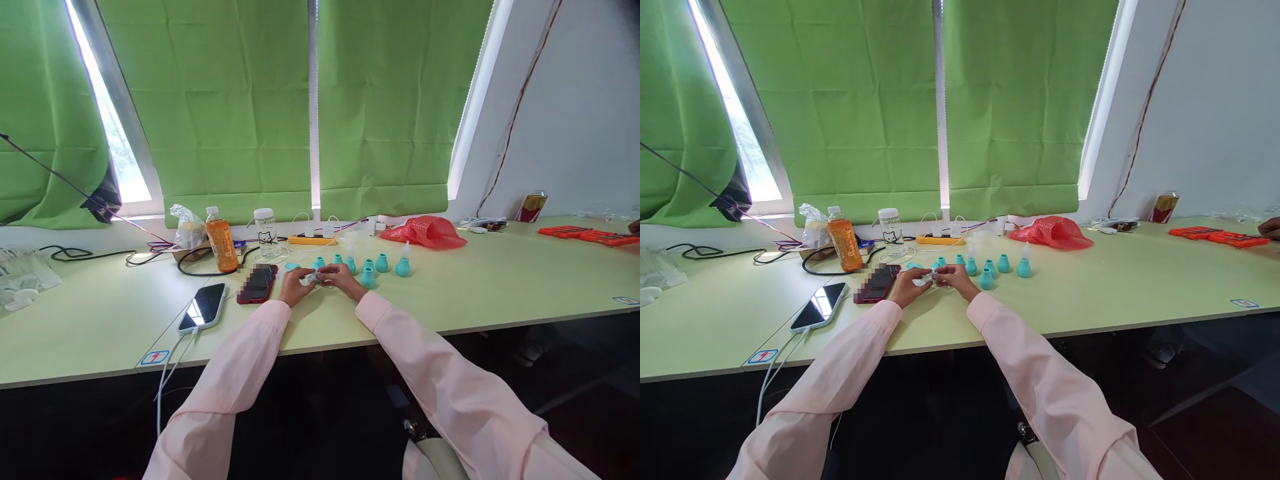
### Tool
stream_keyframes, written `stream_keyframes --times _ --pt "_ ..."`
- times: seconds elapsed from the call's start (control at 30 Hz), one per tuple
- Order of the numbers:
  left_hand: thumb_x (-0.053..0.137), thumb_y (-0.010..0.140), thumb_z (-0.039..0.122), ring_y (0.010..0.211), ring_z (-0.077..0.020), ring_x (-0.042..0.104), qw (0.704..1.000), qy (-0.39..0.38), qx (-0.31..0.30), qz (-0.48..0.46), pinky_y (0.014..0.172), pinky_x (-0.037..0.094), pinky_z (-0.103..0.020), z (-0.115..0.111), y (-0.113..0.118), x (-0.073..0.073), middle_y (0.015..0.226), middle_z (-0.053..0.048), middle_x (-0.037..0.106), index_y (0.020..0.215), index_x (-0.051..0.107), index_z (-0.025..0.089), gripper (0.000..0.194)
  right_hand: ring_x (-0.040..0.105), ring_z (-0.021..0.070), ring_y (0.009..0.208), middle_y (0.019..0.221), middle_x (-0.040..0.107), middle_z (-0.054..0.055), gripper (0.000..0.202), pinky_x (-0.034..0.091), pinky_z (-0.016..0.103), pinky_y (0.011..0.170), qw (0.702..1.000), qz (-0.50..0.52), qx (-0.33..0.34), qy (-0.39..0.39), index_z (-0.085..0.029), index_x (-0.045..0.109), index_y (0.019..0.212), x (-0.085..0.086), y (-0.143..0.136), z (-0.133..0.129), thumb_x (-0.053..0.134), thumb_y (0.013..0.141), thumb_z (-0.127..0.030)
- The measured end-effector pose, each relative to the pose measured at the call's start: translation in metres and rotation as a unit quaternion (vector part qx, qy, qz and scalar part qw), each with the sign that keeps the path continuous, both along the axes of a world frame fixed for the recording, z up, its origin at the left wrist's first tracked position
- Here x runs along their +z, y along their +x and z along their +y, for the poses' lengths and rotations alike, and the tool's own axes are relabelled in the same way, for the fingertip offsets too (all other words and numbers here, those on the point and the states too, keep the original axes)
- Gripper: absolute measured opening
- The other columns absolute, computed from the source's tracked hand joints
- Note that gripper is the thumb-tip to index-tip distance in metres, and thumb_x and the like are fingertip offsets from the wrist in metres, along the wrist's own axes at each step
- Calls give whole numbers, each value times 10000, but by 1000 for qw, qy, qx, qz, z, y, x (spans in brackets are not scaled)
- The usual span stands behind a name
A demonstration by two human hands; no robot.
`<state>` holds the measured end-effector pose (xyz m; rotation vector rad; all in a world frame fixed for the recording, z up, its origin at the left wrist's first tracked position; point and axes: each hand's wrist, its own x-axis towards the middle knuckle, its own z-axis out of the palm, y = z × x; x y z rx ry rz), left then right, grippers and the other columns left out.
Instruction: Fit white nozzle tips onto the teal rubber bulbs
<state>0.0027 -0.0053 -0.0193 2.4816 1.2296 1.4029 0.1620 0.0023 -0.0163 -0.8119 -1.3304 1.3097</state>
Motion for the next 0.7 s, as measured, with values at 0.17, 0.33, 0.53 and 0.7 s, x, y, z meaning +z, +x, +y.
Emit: stream_keyframes --times 0.17,0.33,0.53,0.7 --pt "605 655 209 664 -152 608 1000 14 10 3 638 504 -269 -3 1 2 781 -70 658 876 654 135 237 555 87 475 593 613 1 331 505 253 536 1000 -7 -5 2 -127 639 689 -1 0 1 786 436 -282" --pt "607 645 194 717 -176 605 999 30 16 14 694 489 -303 -6 2 4 779 -71 652 841 658 147 208 548 82 470 604 620 9 342 499 246 531 1000 -11 -5 1 -116 639 696 0 0 -1 787 436 -281" --pt "610 634 179 748 -186 605 999 23 -4 22 702 496 -315 -4 1 2 801 -68 650 887 641 155 256 553 85 480 612 621 8 321 507 255 552 1000 0 -4 -10 -124 636 683 2 1 -1 789 437 -261" --pt "597 622 145 711 -167 617 1000 -3 -25 1 645 524 -285 1 1 -3 827 -73 658 932 616 134 310 549 90 482 614 622 16 298 506 262 547 1000 5 2 -20 -125 636 668 1 1 -1 783 450 -265"
